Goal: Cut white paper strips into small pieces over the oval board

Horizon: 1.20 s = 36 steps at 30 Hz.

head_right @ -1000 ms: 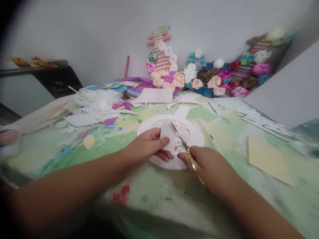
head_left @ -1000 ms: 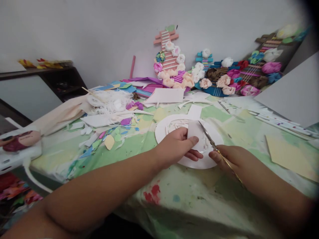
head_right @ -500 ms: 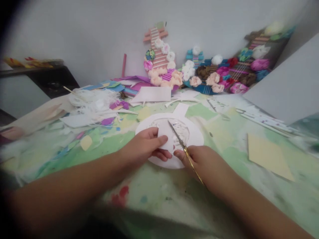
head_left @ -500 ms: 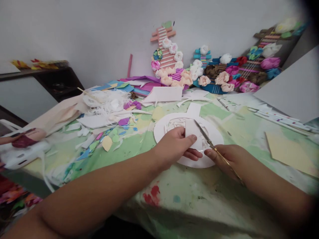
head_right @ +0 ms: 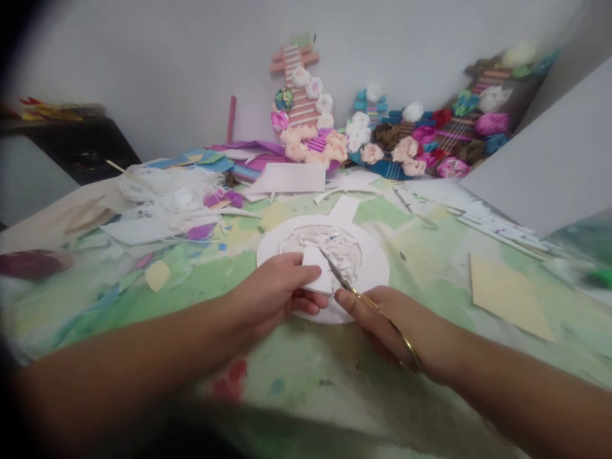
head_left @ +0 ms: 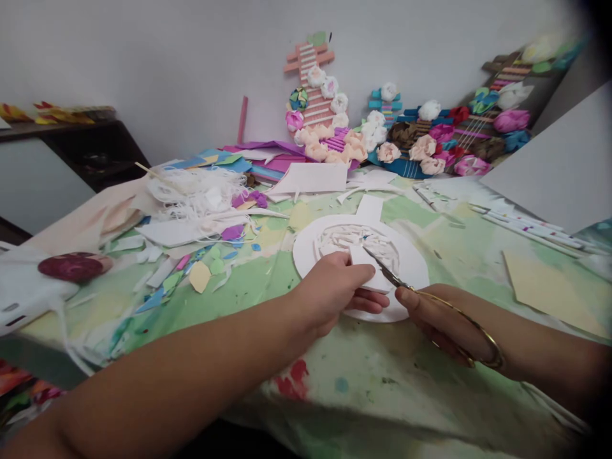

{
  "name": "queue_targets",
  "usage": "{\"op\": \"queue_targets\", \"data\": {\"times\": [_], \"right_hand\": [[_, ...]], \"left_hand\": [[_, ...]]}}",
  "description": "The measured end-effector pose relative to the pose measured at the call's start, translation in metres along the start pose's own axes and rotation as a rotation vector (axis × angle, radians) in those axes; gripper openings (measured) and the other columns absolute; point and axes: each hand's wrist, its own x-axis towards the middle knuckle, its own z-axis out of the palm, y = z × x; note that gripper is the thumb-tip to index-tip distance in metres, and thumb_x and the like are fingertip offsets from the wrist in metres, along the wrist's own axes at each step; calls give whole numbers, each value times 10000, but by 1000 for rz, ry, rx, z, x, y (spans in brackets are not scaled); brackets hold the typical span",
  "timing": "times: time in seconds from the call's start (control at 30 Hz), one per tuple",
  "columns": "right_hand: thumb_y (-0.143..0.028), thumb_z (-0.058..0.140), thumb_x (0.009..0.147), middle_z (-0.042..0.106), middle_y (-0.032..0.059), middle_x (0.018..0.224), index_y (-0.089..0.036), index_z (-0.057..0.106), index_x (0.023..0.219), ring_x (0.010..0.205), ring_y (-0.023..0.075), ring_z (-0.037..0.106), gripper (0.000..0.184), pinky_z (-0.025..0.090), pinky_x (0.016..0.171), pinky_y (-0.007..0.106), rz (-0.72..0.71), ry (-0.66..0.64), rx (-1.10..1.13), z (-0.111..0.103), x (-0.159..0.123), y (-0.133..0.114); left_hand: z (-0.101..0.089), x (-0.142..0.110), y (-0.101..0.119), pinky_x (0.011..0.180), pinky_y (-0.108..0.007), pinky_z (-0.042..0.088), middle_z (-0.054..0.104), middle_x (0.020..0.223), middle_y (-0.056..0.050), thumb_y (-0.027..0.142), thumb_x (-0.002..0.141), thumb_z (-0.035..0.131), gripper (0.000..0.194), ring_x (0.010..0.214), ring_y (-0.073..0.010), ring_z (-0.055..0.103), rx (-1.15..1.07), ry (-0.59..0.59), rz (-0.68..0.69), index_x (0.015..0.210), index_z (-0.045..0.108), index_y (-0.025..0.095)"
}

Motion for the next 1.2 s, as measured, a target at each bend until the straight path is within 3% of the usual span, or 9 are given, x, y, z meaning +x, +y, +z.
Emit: {"op": "queue_targets", "data": {"times": [0.23,0.47,0.6,0.7,0.8,1.0,1.2], "right_hand": [[-534,210,786,358,-9,339,-171,339,353,363,81,374,580,306,422,216,58,-84,31,7,-4,-9],[-553,207,775,359,-10,316,-163,354,365,323,68,346,585,269,400,214,169,-108,-51,1,0,-11],[-570,284,744,477,7,451,-170,474,523,423,106,429,495,295,435,226,169,15,-264,-6,0,-9],[-579,301,733,542,25,583,-184,508,585,527,137,474,469,315,483,245,61,32,-468,-9,-3,-6],[-597,280,729,554,25,596,-199,522,615,518,143,474,480,306,477,256,28,1,-593,-11,-6,-3],[-588,284,736,571,33,609,-198,554,643,527,144,489,483,307,475,256,-17,23,-557,-12,-7,0],[-571,265,753,588,53,640,-190,562,655,565,160,506,494,319,509,271,-46,53,-577,-14,-7,12]], "left_hand": [[-3,2,-6,434,-152,452,552,620,-46,150,676,460,99,479,-73,548,-80,-19,-51,764,433,113],[-4,3,-7,452,-161,447,548,617,-36,139,660,445,132,486,-74,543,-73,-28,-71,789,431,118],[-11,0,1,451,-218,452,554,625,-42,244,671,457,182,495,-114,550,183,13,-93,805,477,122],[-21,-4,14,478,-258,455,576,736,-42,396,646,512,398,553,-145,560,456,112,74,976,461,177],[-31,-7,26,557,-248,457,568,861,-28,394,655,524,479,684,-141,556,532,-30,240,1095,404,249],[-36,-7,31,627,-239,433,560,921,-31,357,590,612,499,687,-111,532,810,-331,370,1055,482,232],[-34,-2,23,599,-231,428,567,872,-12,339,575,631,601,615,-98,534,1016,-375,428,1134,424,260]]}}
